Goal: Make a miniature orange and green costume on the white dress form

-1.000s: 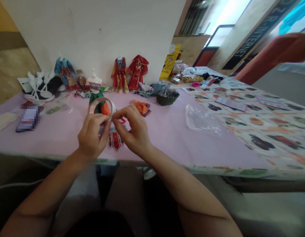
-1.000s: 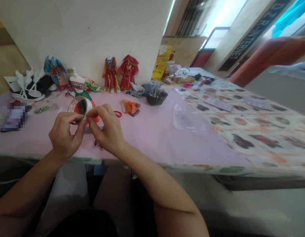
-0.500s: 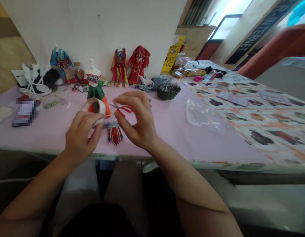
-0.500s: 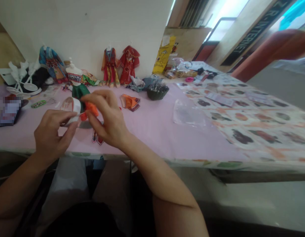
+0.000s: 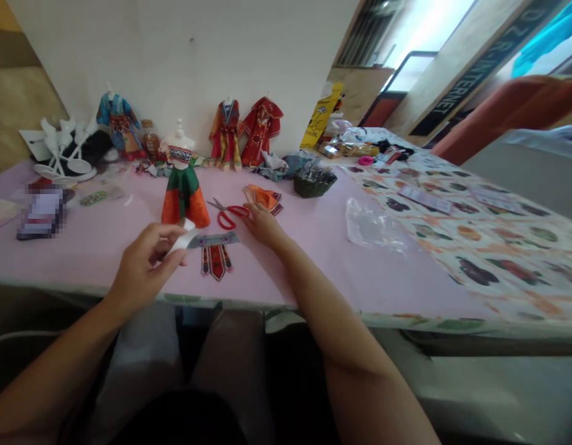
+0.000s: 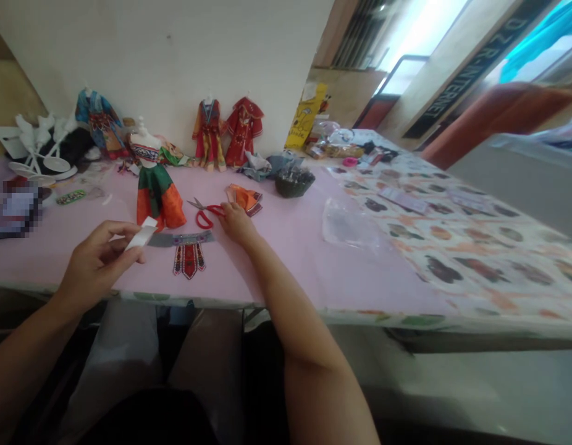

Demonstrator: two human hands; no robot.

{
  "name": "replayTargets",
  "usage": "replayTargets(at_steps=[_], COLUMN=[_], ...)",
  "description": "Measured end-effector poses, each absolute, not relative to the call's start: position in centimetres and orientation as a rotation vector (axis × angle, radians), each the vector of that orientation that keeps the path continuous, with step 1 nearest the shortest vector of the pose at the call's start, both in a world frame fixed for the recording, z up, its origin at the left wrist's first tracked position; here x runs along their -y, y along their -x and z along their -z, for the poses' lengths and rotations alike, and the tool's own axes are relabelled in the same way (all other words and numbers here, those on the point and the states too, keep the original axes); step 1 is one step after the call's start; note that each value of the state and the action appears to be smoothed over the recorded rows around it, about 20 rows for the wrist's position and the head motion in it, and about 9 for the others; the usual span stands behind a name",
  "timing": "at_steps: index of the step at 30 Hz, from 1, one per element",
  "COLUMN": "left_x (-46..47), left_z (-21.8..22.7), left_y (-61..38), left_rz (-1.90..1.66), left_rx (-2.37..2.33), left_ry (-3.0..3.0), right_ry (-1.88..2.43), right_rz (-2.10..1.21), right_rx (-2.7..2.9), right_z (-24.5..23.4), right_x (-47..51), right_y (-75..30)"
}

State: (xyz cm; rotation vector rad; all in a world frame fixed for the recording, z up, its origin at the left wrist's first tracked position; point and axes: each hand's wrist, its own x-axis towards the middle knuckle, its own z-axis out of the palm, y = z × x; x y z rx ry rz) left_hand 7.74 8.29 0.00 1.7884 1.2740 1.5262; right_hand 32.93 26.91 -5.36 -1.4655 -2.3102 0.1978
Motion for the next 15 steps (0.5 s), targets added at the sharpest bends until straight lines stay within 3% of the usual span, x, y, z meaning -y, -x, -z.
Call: replayTargets(at_steps=[15], left_x=[-9.3], left_z=[0.1], left_y=[-7.9], left_rz=[-1.466], left_rx=[-1.101], left_ry=[-1.438], right_ry=[1.806], right_rz=[-0.112], right_rx=[2.287], right_z=[4.1], right_x=[-25.6], right_y=[-31.5])
